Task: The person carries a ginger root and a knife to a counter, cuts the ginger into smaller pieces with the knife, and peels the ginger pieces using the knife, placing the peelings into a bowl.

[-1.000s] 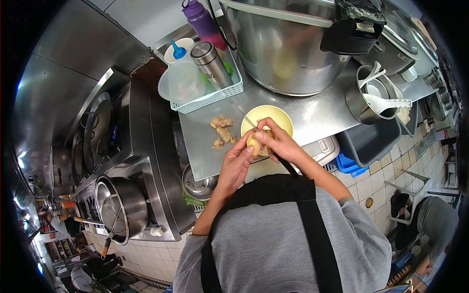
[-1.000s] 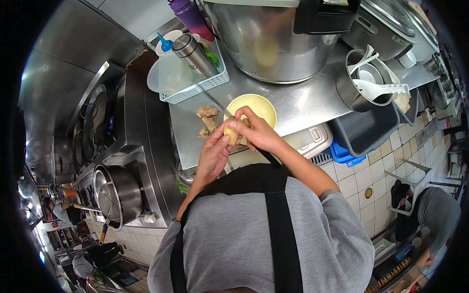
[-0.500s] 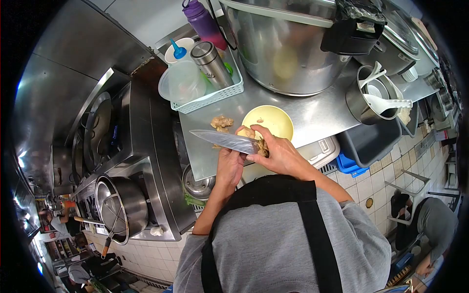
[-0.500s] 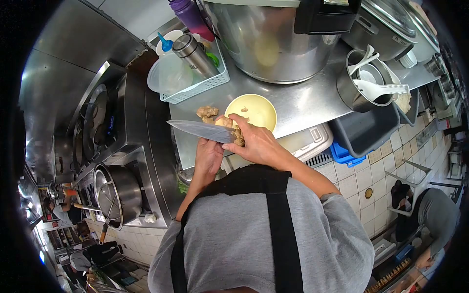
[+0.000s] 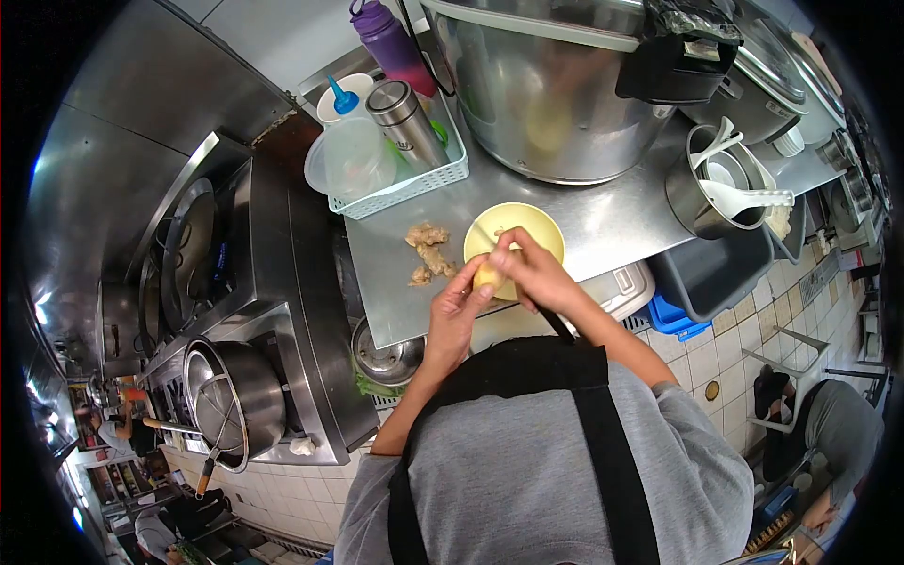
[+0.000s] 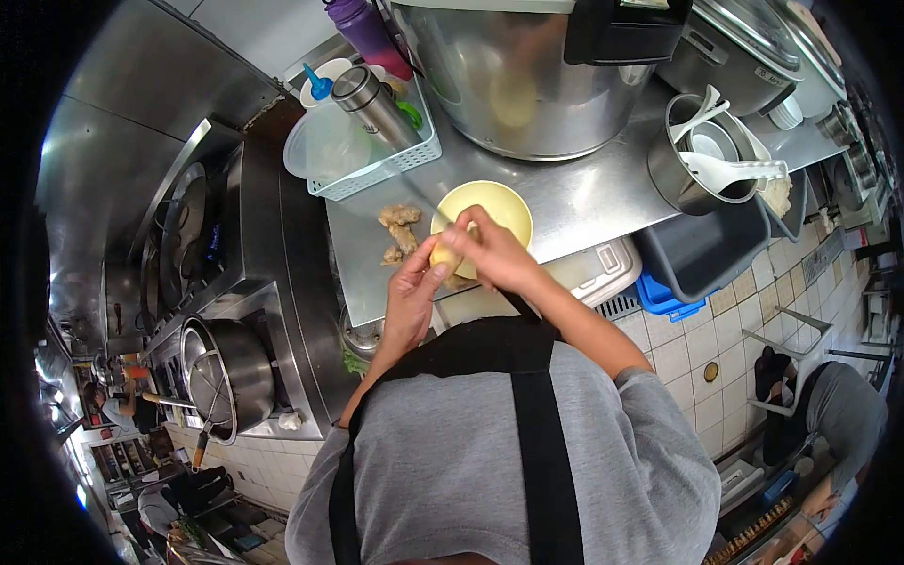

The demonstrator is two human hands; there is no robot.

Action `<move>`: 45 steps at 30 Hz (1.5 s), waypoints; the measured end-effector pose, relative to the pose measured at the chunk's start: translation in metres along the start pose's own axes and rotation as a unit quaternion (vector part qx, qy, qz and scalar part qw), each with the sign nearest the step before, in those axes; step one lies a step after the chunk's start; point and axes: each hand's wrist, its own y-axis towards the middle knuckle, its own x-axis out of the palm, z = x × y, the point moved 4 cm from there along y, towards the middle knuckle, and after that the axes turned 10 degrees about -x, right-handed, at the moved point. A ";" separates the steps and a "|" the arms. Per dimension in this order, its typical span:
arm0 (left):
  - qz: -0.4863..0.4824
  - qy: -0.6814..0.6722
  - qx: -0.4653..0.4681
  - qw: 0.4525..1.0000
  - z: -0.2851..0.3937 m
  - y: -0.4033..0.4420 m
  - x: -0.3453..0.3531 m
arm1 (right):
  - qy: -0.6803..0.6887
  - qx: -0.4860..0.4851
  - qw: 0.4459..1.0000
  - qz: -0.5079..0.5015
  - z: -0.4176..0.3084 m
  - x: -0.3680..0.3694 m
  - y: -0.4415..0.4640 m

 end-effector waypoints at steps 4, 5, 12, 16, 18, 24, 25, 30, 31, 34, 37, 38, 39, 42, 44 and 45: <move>-0.016 -0.118 -0.040 0.992 0.004 0.005 -0.004 | -0.019 -0.029 0.999 0.038 -0.004 -0.012 -0.002; -0.014 -0.155 -0.059 0.986 0.004 0.007 -0.005 | -0.115 -0.057 0.991 0.025 -0.006 -0.011 -0.005; 0.023 -0.139 -0.031 0.990 -0.004 0.013 -0.014 | -0.276 -0.115 0.954 -0.027 -0.032 0.012 -0.024; 0.009 -0.143 -0.035 0.989 0.000 0.009 -0.009 | -0.266 -0.149 0.952 0.000 -0.027 0.014 -0.021; -0.002 -0.126 -0.028 0.992 0.000 0.007 -0.007 | -0.241 -0.213 0.946 0.041 -0.021 0.013 -0.015; -0.090 -0.153 -0.038 0.983 0.007 0.006 -0.001 | 0.202 0.000 0.979 0.003 0.003 -0.009 0.003; -0.092 -0.167 -0.042 0.981 0.007 0.008 -0.005 | 0.170 -0.022 0.985 -0.003 0.002 -0.011 0.002; -0.035 -0.179 -0.044 0.982 -0.002 0.017 -0.016 | -0.165 -0.150 0.974 -0.024 -0.022 0.002 -0.020; -0.031 -0.166 -0.034 0.985 -0.001 0.017 -0.015 | -0.186 -0.155 0.970 -0.025 -0.022 0.005 -0.022; -0.013 -0.136 -0.005 0.991 0.000 0.018 -0.016 | -0.188 -0.115 0.974 -0.050 -0.029 0.006 -0.025; 0.012 -0.118 0.016 0.993 -0.002 0.019 -0.019 | -0.199 -0.126 0.971 -0.052 -0.030 0.007 -0.026; 0.014 -0.108 0.022 0.994 0.000 0.018 -0.019 | -0.200 -0.129 0.970 -0.052 -0.030 0.007 -0.026; 0.016 -0.098 0.027 0.995 0.001 0.018 -0.019 | -0.201 -0.132 0.969 -0.052 -0.030 0.007 -0.026; 0.020 -0.064 0.076 0.995 0.002 0.015 -0.017 | -0.176 -0.124 0.975 -0.057 -0.029 0.007 -0.025; 0.034 0.004 0.098 0.995 0.005 0.013 -0.017 | -0.153 -0.138 0.978 -0.045 -0.030 0.008 -0.024; 0.041 0.038 0.109 0.992 0.007 0.012 -0.017 | -0.141 -0.145 0.978 -0.040 -0.032 0.009 -0.023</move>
